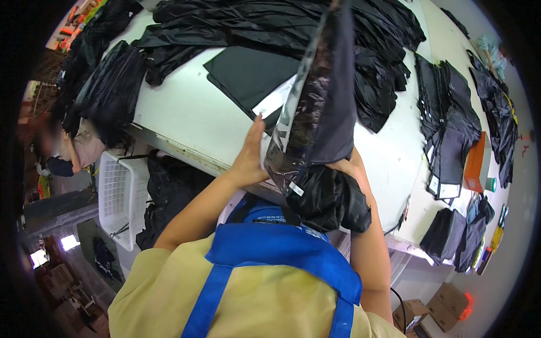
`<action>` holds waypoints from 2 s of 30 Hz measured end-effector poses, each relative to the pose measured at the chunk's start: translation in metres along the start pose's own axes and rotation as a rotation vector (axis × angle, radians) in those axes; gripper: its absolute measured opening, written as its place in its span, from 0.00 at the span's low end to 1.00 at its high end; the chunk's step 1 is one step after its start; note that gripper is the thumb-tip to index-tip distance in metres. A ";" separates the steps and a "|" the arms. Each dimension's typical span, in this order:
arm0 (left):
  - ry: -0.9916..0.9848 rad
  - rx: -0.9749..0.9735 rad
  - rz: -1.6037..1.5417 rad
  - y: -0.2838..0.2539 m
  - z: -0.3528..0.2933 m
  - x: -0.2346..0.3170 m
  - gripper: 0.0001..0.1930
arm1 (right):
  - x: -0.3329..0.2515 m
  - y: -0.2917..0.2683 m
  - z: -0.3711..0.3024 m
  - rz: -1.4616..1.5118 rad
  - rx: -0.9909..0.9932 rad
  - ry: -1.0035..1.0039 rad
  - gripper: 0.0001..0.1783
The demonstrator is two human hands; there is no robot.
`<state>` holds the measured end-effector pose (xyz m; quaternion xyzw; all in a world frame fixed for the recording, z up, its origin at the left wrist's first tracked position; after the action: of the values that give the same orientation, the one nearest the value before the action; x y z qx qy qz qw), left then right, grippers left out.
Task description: The person folds black garments on a white table. They pick up each item, smooth it out, fold it into a compact rectangle, and place it into a white basket. The process is repeated for multiple items.
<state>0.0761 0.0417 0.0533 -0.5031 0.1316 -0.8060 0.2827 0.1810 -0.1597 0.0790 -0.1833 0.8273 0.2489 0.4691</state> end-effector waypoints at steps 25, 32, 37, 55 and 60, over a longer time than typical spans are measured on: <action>-0.295 0.212 -0.290 0.045 -0.004 0.009 0.36 | 0.043 -0.075 0.010 -0.099 0.039 -0.475 0.08; -0.465 -0.092 -0.255 0.070 -0.029 0.024 0.10 | 0.076 -0.095 0.052 -0.282 0.183 -0.296 0.16; -0.557 -0.886 -0.534 0.103 -0.093 -0.032 0.19 | 0.061 -0.054 0.025 -0.719 0.217 0.032 0.28; -0.930 -0.404 -1.315 0.079 -0.022 -0.011 0.55 | 0.043 -0.007 0.045 -1.045 -0.040 -0.439 0.27; -0.860 -0.389 -1.328 0.083 -0.026 -0.010 0.57 | 0.040 -0.014 0.057 -1.257 0.089 -0.184 0.28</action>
<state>0.0827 -0.0213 -0.0073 -0.7820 -0.1764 -0.5045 -0.3208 0.2079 -0.1410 0.0163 -0.5920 0.5278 -0.0940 0.6018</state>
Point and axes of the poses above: each hand's wrist, its own z-axis towards the middle knuckle, its own y-axis out of the palm, x = y × z, the point moved 6 cm from there along z, towards the middle knuckle, and after that the axes turned 8 degrees about -x, right-handed, at the moved point
